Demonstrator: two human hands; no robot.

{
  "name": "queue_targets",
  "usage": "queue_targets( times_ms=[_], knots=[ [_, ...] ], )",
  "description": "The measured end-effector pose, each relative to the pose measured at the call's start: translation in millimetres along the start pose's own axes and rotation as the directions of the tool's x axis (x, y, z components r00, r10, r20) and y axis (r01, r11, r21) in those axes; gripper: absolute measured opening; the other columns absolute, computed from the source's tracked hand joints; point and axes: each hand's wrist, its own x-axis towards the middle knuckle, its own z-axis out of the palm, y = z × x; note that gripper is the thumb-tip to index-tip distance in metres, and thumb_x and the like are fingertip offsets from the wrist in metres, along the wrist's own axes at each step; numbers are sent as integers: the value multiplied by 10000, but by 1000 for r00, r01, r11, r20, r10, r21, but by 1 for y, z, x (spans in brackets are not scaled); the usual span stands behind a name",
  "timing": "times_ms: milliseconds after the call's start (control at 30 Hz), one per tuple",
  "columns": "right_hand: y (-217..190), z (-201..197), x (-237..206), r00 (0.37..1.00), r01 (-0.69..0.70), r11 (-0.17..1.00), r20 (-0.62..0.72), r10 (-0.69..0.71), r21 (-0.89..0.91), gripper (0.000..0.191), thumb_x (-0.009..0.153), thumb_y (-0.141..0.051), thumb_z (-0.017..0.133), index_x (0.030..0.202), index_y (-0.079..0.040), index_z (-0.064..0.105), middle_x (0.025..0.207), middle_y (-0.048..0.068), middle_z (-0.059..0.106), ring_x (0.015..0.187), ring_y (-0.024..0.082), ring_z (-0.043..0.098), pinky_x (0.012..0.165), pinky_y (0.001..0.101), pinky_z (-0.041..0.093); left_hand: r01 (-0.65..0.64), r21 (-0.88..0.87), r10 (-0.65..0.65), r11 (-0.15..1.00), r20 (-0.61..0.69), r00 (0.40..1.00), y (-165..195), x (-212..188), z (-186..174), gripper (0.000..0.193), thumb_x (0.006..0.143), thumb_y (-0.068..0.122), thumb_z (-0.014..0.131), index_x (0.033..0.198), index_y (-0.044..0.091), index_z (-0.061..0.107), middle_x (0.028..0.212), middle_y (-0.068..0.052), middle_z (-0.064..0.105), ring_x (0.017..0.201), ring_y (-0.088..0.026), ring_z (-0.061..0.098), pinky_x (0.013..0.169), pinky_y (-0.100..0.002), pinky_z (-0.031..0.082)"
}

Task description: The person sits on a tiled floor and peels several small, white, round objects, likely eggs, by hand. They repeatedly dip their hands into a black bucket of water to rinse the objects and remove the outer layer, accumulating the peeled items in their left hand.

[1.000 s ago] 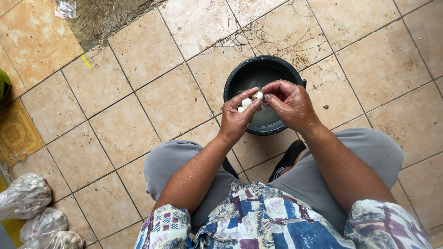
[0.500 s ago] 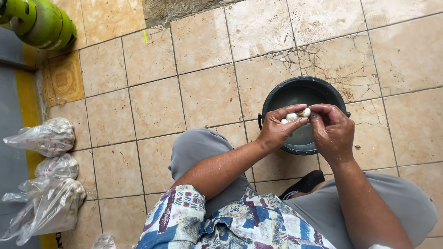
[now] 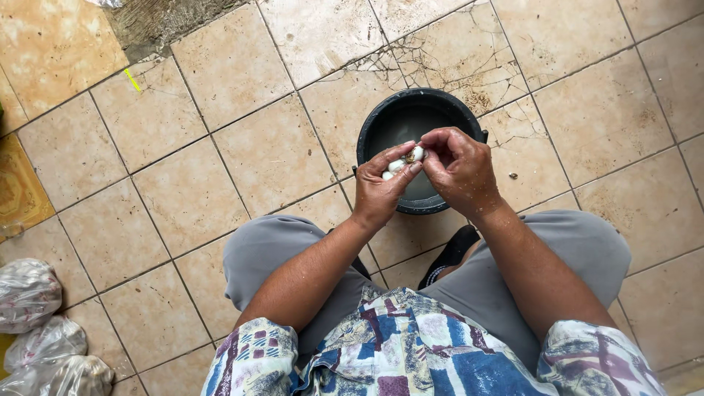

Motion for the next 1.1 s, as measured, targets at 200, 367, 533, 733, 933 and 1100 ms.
queue_targets(
  times_ms=[200, 367, 533, 733, 933, 1100],
  knots=[
    [11, -4, 2, 967, -244, 918, 150, 206, 312, 142, 968, 0, 639, 1110, -18, 636, 980, 52, 713, 831, 84, 713, 755, 235, 612, 294, -393, -209, 871, 244, 947, 8, 8, -10, 364, 1038, 175, 682, 1369, 34, 627, 1115, -116, 712, 882, -104, 665, 587, -196, 503],
    [21, -6, 6, 973, -210, 933, 157, 170, 292, 123, 989, 27, 645, 1111, 12, 636, 1035, 86, 680, 937, 105, 680, 828, 256, 605, 378, -561, -214, 736, 337, 917, 15, 13, -16, 327, 1071, 192, 644, 1348, 28, 589, 1130, -110, 693, 923, -135, 680, 594, -210, 515],
    [11, -12, 9, 993, 113, 959, 70, -98, -260, 155, 961, 63, 642, 1097, 18, 700, 1141, 120, 716, 1004, 158, 712, 845, 287, 596, 362, -558, -234, 747, 289, 928, 17, 12, -16, 306, 1018, 127, 666, 1306, 63, 583, 1147, -101, 696, 951, -154, 713, 569, -209, 522],
    [-4, -6, 2, 989, -76, 987, 139, 57, 138, 168, 950, -31, 727, 1092, 43, 677, 1061, 105, 716, 956, 137, 737, 813, 262, 623, 274, -537, -206, 798, 184, 961, 9, 11, -13, 290, 1002, 44, 696, 1282, 57, 621, 1144, -100, 711, 968, -148, 719, 563, -207, 515],
    [-2, -5, 2, 993, -74, 993, 100, 64, 92, 124, 982, 7, 682, 1098, 45, 702, 1061, 112, 732, 935, 142, 750, 801, 260, 624, 232, -446, -193, 865, 131, 972, 6, 9, -10, 283, 989, 26, 703, 1264, 56, 642, 1147, -98, 726, 1007, -151, 731, 582, -200, 510],
    [-3, -7, 2, 992, -84, 989, 99, 72, 125, 118, 980, 4, 666, 1090, 41, 686, 1037, 104, 742, 925, 132, 758, 795, 254, 630, 247, -435, -205, 866, 141, 969, 7, 8, -8, 291, 983, 35, 701, 1264, 65, 634, 1140, -103, 732, 1006, -159, 737, 580, -202, 508]
  ],
)
